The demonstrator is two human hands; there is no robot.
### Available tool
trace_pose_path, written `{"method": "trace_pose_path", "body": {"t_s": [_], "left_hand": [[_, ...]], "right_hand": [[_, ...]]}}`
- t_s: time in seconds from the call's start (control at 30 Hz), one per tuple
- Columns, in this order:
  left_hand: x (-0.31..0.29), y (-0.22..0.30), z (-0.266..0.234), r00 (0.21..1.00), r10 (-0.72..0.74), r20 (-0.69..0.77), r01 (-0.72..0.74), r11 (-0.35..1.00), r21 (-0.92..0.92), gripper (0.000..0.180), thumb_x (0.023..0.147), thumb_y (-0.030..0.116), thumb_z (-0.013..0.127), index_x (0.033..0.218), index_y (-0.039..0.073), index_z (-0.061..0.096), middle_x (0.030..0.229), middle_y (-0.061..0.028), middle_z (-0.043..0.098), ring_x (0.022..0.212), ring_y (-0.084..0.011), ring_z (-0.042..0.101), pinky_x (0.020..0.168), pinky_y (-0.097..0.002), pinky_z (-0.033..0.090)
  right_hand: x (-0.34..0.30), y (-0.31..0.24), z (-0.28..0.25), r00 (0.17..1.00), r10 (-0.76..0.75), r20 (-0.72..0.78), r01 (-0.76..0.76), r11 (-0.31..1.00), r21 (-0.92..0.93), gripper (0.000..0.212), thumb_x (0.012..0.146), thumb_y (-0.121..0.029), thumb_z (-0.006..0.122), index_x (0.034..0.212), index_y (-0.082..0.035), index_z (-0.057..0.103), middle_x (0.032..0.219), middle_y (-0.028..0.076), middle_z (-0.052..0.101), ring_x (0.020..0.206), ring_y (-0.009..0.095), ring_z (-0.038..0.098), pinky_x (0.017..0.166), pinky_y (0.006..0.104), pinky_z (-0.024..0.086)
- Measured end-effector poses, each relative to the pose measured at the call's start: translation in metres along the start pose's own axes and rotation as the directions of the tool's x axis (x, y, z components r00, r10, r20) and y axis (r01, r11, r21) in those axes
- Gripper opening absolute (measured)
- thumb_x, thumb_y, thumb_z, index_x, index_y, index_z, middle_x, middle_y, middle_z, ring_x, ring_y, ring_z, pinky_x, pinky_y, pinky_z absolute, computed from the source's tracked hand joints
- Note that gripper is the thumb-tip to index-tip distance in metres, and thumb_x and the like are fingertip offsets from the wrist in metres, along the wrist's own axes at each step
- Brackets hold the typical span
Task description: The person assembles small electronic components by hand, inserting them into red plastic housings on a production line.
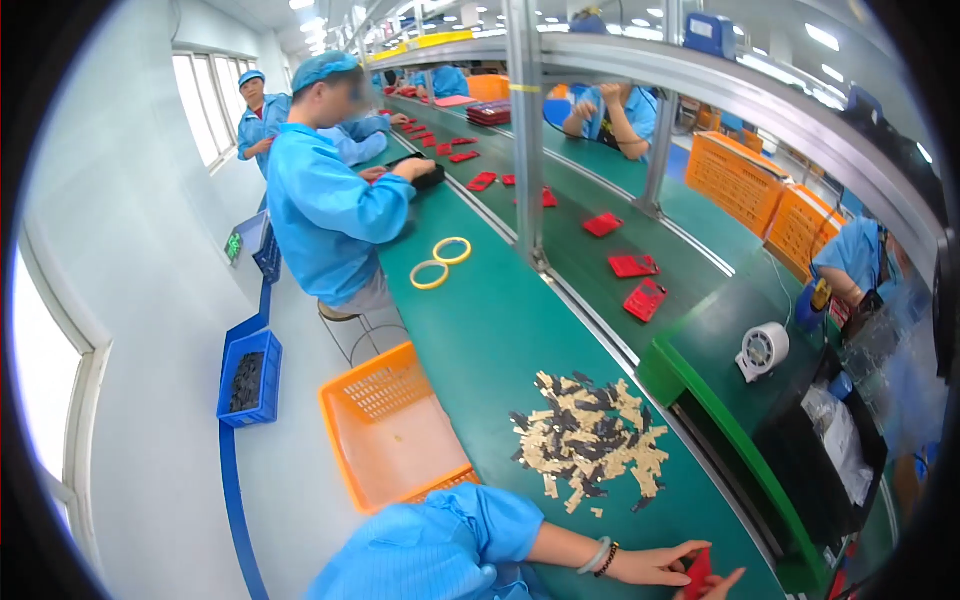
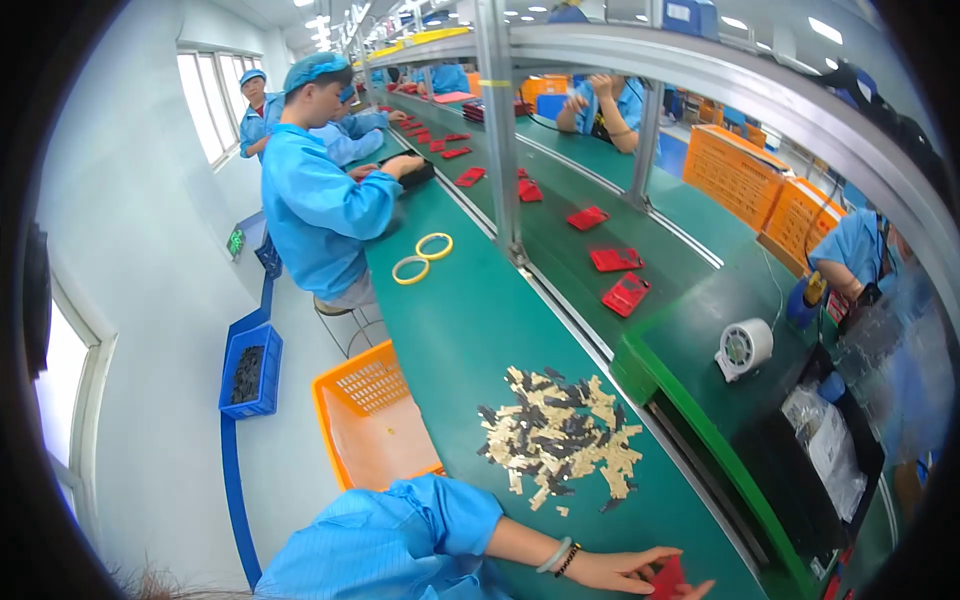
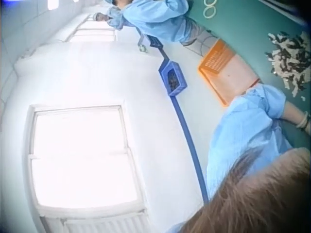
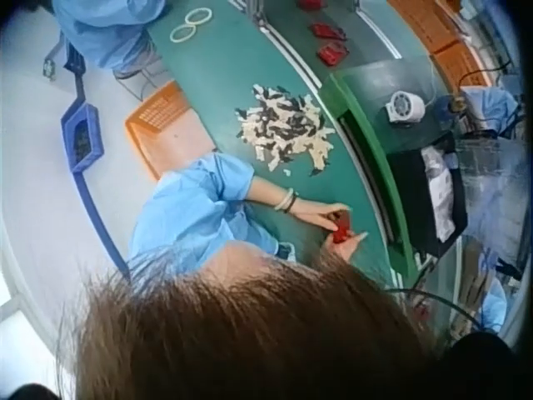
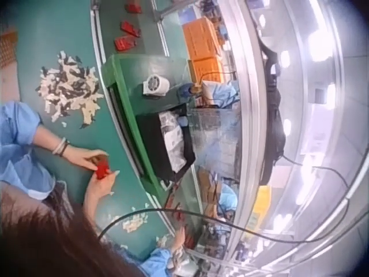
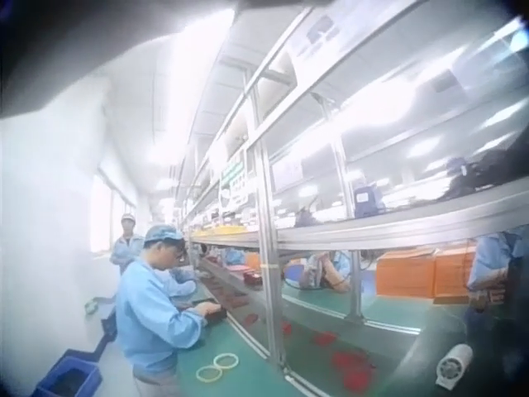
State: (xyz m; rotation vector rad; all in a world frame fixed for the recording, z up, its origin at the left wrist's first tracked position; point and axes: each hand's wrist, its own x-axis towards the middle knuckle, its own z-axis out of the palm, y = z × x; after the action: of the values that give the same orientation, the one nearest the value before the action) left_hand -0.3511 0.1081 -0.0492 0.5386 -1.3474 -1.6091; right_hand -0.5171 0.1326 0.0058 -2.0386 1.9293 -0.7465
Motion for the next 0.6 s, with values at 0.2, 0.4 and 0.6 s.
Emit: {"method": "trace_pose_path", "body": {"t_s": [0.2, 0.4, 0.6], "left_hand": [[0.005, 0.008, -0.031, 0.982, -0.045, -0.186, 0.07, 0.988, 0.134, 0.054, 0.088, 0.003, 0.05, 0.139, 0.006, 0.033, 0.124, -0.0136, 0.049, 0.113, -0.021, 0.05, 0.096, -0.0319, 0.043], [0.009, 0.048, -0.034, 0.917, -0.397, 0.026, 0.378, 0.89, 0.256, 0.057, 0.085, 0.005, 0.059, 0.139, 0.006, 0.042, 0.093, -0.0132, 0.06, 0.086, -0.0203, 0.06, 0.067, -0.0309, 0.053], [0.014, 0.029, -0.015, 0.994, 0.103, 0.03, -0.08, 0.52, 0.85, 0.045, 0.077, 0.018, 0.069, 0.117, 0.001, 0.057, 0.114, -0.0168, 0.054, 0.105, -0.03, 0.053, 0.094, -0.0404, 0.042]], "right_hand": [[-0.004, -0.018, 0.022, 0.982, -0.178, 0.06, 0.123, 0.852, 0.51, 0.101, 0.079, -0.004, 0.072, 0.151, -0.008, 0.003, 0.111, 0.009, 0.058, 0.083, 0.017, 0.057, 0.075, 0.0302, 0.05], [0.001, 0.06, 0.037, 0.998, -0.042, 0.048, -0.023, 0.466, 0.885, 0.084, 0.086, -0.005, 0.066, 0.151, -0.01, 0.012, 0.111, 0.012, 0.06, 0.084, 0.014, 0.056, 0.07, 0.0267, 0.048], [0.033, 0.06, 0.048, 0.999, -0.002, 0.049, -0.039, 0.552, 0.833, 0.021, 0.091, -0.005, 0.056, 0.112, -0.003, 0.055, 0.1, 0.007, 0.057, 0.08, 0.01, 0.053, 0.064, 0.0202, 0.042]]}}
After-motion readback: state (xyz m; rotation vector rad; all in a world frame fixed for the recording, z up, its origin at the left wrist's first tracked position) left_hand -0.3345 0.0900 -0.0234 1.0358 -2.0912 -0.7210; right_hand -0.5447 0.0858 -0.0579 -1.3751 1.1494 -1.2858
